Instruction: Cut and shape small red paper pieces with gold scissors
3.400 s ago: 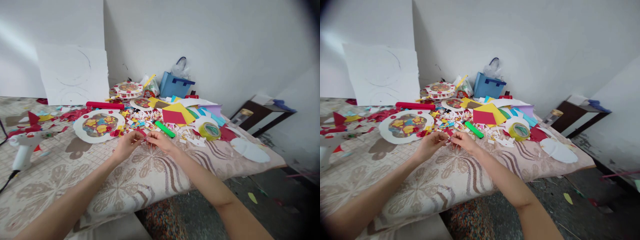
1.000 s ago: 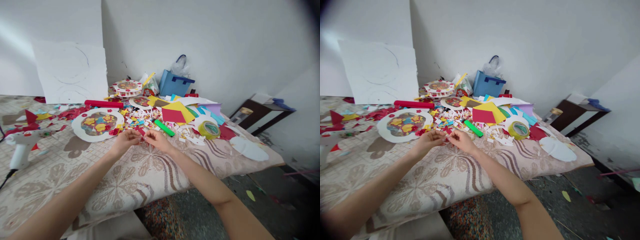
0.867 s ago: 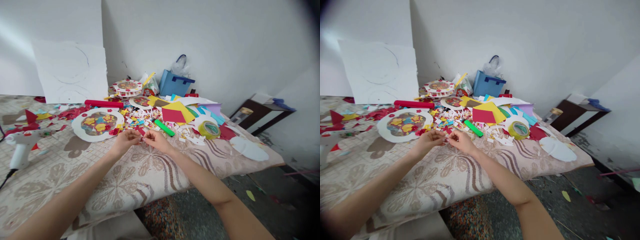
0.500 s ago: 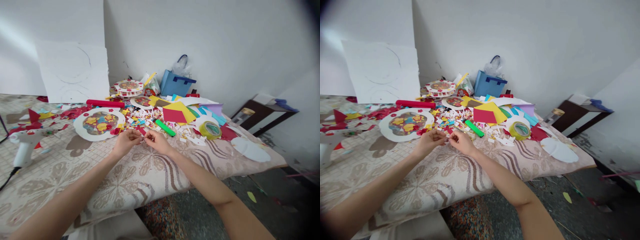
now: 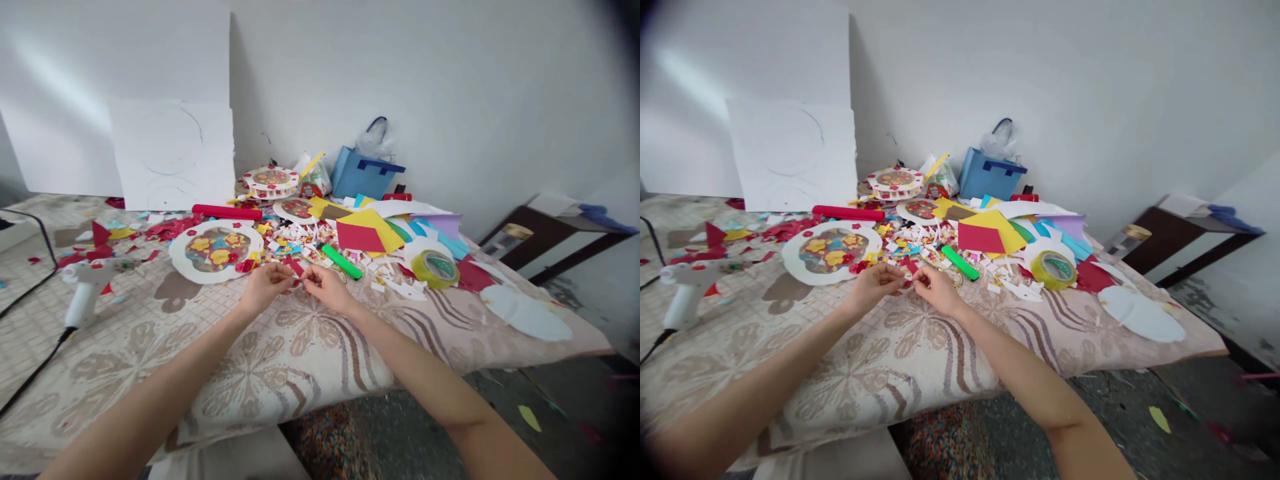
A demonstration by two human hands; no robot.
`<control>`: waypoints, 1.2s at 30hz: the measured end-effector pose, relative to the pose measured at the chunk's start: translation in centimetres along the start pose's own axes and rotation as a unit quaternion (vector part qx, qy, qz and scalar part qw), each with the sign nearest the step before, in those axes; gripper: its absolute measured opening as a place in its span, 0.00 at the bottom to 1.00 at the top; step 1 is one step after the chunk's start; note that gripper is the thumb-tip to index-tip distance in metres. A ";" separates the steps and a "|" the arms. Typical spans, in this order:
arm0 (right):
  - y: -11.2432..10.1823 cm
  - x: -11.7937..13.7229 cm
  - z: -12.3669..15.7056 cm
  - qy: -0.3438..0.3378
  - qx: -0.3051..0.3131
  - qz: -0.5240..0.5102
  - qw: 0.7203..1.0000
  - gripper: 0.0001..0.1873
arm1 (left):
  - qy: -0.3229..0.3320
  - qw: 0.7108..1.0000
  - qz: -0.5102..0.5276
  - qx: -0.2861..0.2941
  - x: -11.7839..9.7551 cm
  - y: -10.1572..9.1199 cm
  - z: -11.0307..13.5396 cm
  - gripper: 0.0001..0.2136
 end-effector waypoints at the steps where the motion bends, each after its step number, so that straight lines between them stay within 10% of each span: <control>1: 0.0 -0.1 0.0 0.003 0.004 -0.003 1.000 0.02 | -0.010 1.000 0.005 0.006 0.1 0.0 0.0 0.15; 7: -0.2 0.2 0.0 0.015 -0.003 -0.015 1.000 0.02 | -0.048 0.998 0.028 0.019 0.3 -0.1 -0.1 0.16; 21: 0.6 -0.1 0.1 0.089 0.038 -0.113 0.989 0.04 | 0.097 0.992 -0.073 -0.023 -0.9 0.0 0.3 0.11; 36: 0.4 0.0 0.1 0.057 0.036 -0.123 0.990 0.06 | -0.156 0.977 0.140 0.049 1.0 -0.3 0.1 0.18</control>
Point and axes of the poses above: each hand's wrist, its own z-axis away from the middle knuckle, its own y-axis out of the palm, x = y × z, the point moved 5 cm from there along -z, towards the middle knuckle, and after that the axes turned 4 degrees about -x, right-handed, at the moved point
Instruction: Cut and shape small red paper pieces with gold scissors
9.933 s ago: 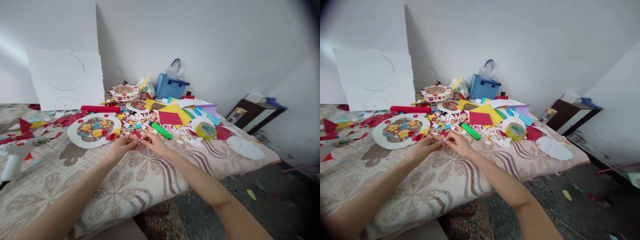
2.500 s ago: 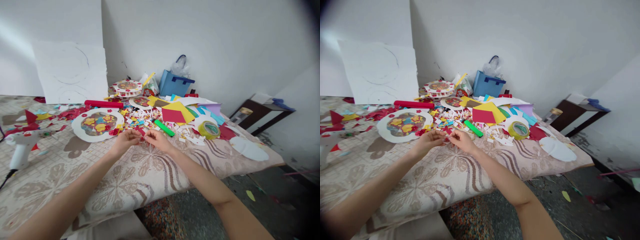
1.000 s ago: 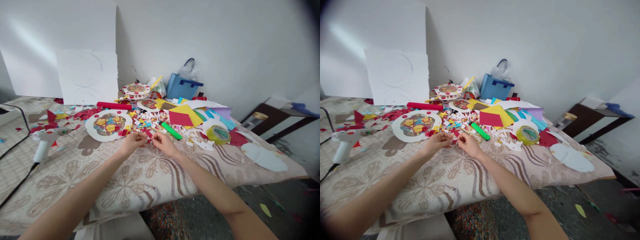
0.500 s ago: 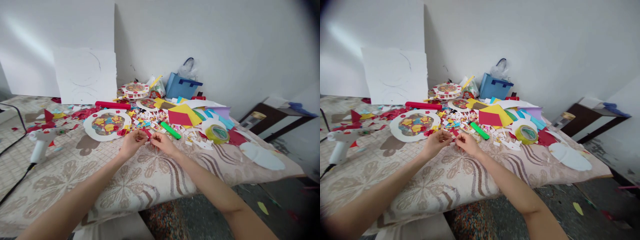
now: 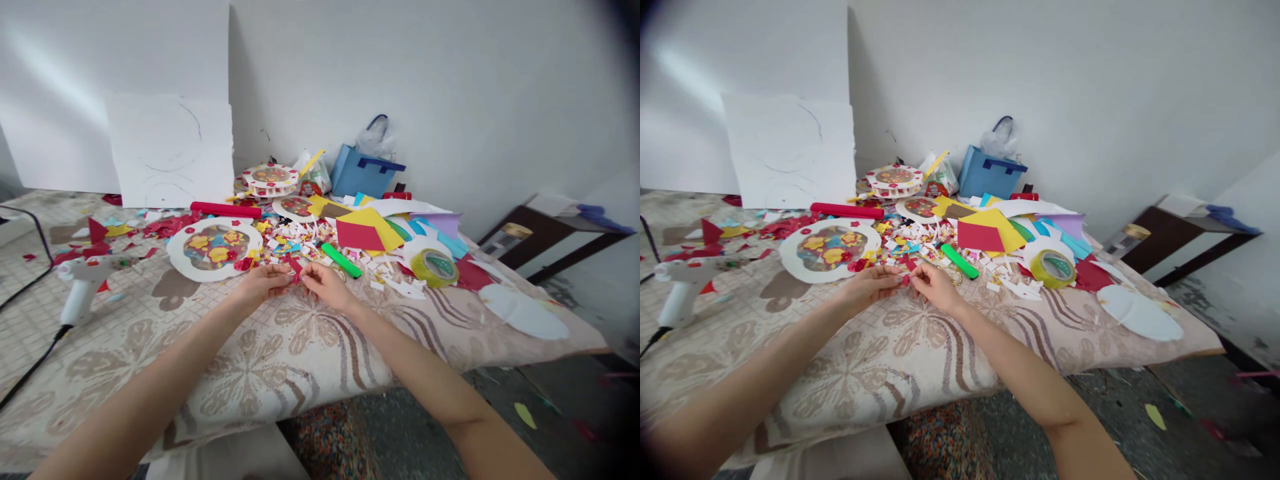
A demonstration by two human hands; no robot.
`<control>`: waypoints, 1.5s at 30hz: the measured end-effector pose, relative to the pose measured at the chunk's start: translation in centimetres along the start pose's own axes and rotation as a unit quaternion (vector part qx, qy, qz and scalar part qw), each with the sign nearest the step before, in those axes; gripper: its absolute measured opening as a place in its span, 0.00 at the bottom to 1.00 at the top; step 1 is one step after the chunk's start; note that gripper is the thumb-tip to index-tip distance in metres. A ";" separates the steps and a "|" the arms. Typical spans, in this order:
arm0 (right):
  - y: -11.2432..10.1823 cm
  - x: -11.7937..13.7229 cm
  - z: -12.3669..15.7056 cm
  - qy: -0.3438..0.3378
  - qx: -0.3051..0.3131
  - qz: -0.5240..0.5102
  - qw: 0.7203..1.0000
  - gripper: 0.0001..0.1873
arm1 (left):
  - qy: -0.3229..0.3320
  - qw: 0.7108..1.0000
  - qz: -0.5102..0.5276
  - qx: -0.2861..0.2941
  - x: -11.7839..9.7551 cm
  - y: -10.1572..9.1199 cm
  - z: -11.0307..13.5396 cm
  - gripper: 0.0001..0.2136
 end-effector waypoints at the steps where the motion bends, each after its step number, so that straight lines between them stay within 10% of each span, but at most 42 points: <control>1: 0.0 0.0 0.0 0.003 0.003 -0.009 1.000 0.07 | 0.006 1.000 -0.005 0.000 0.0 0.0 0.0 0.18; 16: -0.3 -0.4 -0.3 0.006 0.001 -0.010 1.000 0.06 | 0.117 0.982 -0.130 -0.066 -2.9 -1.8 -0.2 0.15; 21: -0.4 -0.6 -0.4 0.011 0.005 0.001 1.000 0.07 | 0.328 0.835 -0.316 -0.310 -7.6 -6.5 0.2 0.08; 28: -0.3 -0.5 -0.4 0.011 0.001 0.007 1.000 0.09 | 0.263 0.760 -0.480 -0.349 -7.0 -8.1 -1.1 0.07; 38: -3.0 1.0 -1.6 -0.099 -0.110 0.221 0.964 0.04 | 0.320 0.763 -0.448 -0.338 -7.3 -6.8 -0.3 0.08; 45: -0.9 1.1 -4.4 -0.148 0.052 0.470 0.869 0.04 | 0.350 0.799 -0.396 -0.286 -6.5 -4.6 0.6 0.07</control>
Point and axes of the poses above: each hand's wrist, its own z-axis away from the middle knuckle, its own y-axis out of the palm, x = y × z, the point moved 5 cm from there along -z, towards the middle knuckle, and after that the axes turned 4 degrees about -x, right-handed, at the moved point
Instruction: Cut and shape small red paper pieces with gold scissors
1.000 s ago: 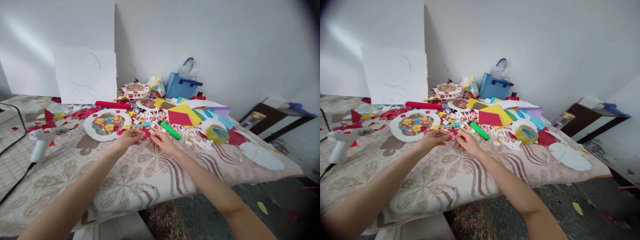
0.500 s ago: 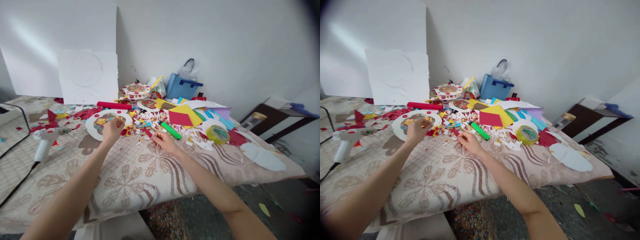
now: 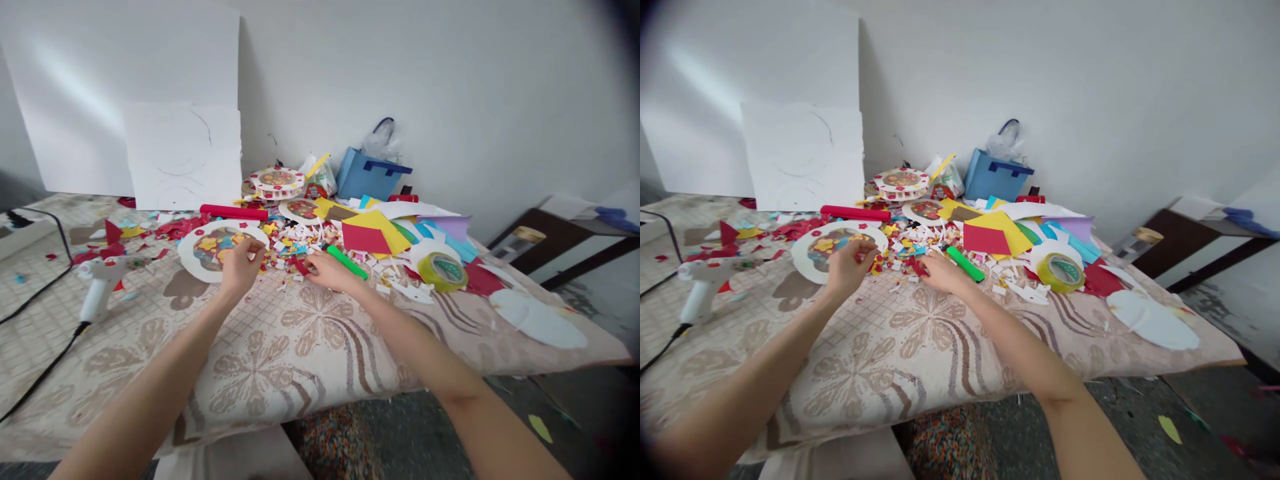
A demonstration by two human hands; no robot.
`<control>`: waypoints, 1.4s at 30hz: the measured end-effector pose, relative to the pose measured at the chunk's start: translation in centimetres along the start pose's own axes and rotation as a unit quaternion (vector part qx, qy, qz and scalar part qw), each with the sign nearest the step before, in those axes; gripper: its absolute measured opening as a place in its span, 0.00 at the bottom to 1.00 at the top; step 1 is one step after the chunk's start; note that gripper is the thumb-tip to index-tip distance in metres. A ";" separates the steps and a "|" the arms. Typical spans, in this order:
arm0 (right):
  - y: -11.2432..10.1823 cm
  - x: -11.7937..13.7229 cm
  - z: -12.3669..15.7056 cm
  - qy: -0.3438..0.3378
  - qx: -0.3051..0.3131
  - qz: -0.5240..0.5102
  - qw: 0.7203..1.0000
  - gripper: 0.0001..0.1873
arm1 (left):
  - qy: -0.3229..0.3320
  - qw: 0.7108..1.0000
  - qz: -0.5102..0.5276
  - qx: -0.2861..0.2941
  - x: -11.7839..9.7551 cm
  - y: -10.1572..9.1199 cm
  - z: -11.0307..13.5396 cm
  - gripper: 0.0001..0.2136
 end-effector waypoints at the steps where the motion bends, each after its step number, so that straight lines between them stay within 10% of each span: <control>1: 0.3 0.1 -0.1 0.006 0.003 0.014 1.000 0.04 | 0.001 1.000 0.007 0.014 -0.3 0.2 0.3 0.07; 12: 0.6 0.4 1.3 0.027 -0.096 0.024 0.995 0.09 | -0.012 0.985 0.105 0.138 -1.6 3.1 2.7 0.08; 18: -1.3 2.0 1.8 -0.063 -0.166 -0.088 0.980 0.11 | -0.150 0.916 0.273 0.253 -1.1 4.9 3.9 0.20; 22: -1.2 2.1 1.8 -0.035 -0.190 -0.184 0.964 0.10 | -0.153 0.903 0.334 0.223 -1.1 5.0 3.7 0.13; 31: 2.3 0.2 1.3 0.200 -0.112 -0.594 0.771 0.10 | -0.059 0.947 0.244 0.201 -2.2 4.4 3.9 0.08; 42: 2.1 0.1 1.1 0.172 -0.148 -0.543 0.808 0.11 | -0.090 0.945 0.255 0.187 -1.6 4.5 3.6 0.09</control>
Point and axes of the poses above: each hand's wrist, its own z-axis away from the middle knuckle, its own y-axis out of the palm, x = y × z, the point moved 5 cm from there along -z, towards the middle knuckle, and after that the axes turned 4 degrees about -x, right-handed, at the moved point
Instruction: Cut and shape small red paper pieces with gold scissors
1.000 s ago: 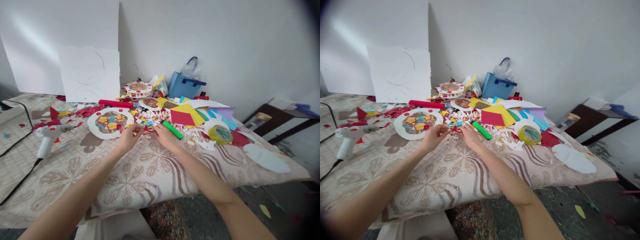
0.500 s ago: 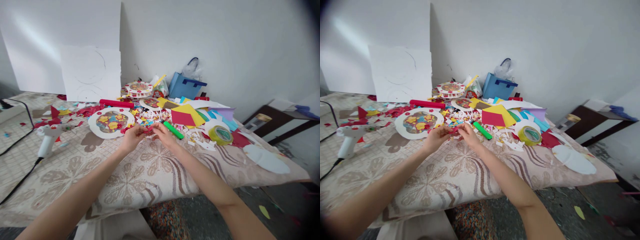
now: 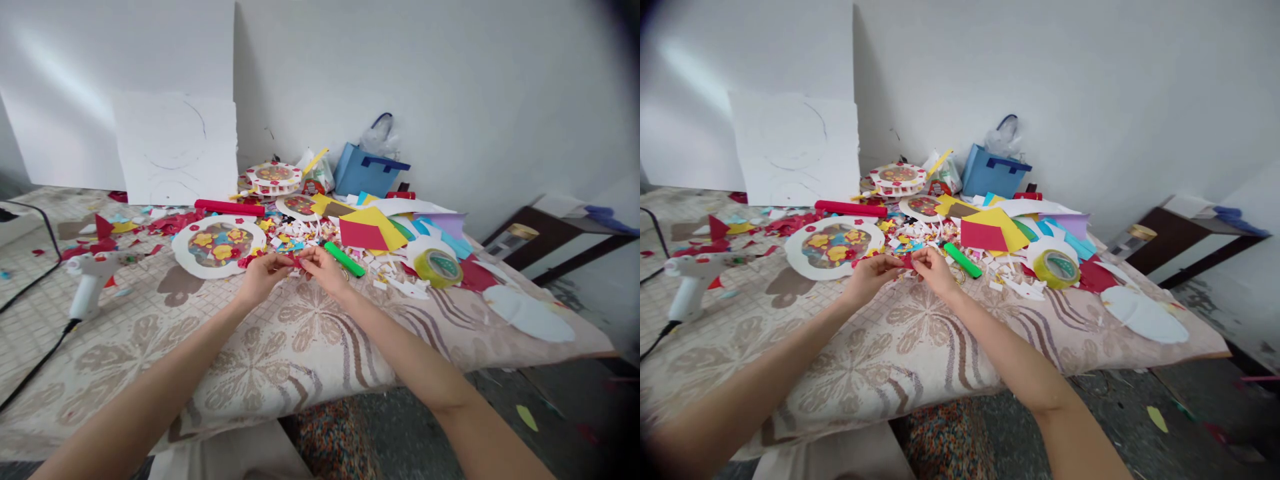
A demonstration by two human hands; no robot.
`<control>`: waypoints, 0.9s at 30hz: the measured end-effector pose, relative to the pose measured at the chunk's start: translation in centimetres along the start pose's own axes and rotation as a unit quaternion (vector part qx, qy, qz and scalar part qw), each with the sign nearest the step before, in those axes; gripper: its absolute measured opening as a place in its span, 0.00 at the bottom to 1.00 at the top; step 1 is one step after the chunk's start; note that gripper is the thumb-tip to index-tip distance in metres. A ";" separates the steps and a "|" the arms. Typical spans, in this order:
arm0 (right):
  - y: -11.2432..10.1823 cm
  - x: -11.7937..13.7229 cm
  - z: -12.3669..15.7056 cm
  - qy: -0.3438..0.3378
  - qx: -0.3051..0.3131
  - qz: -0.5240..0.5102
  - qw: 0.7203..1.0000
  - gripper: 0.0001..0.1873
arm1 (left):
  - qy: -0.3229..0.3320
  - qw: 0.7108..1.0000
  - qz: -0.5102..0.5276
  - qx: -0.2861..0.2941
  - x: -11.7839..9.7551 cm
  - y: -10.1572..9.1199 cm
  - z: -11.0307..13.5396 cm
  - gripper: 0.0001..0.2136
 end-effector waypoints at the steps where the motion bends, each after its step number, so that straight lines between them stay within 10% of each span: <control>1: 0.0 0.1 0.0 -0.009 0.000 0.009 1.000 0.10 | -0.003 1.000 0.012 0.000 0.1 0.0 0.0 0.10; 27: -0.2 0.7 -0.1 -0.052 -0.007 0.011 0.999 0.10 | 0.017 1.000 -0.008 0.022 0.9 0.1 -0.2 0.08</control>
Point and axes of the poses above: each hand's wrist, its own z-axis away from the middle knuckle, its own y-axis out of the palm, x = y × z, the point moved 5 cm from there along -z, towards the middle knuckle, and after that the axes turned 4 degrees about -x, right-handed, at the moved point
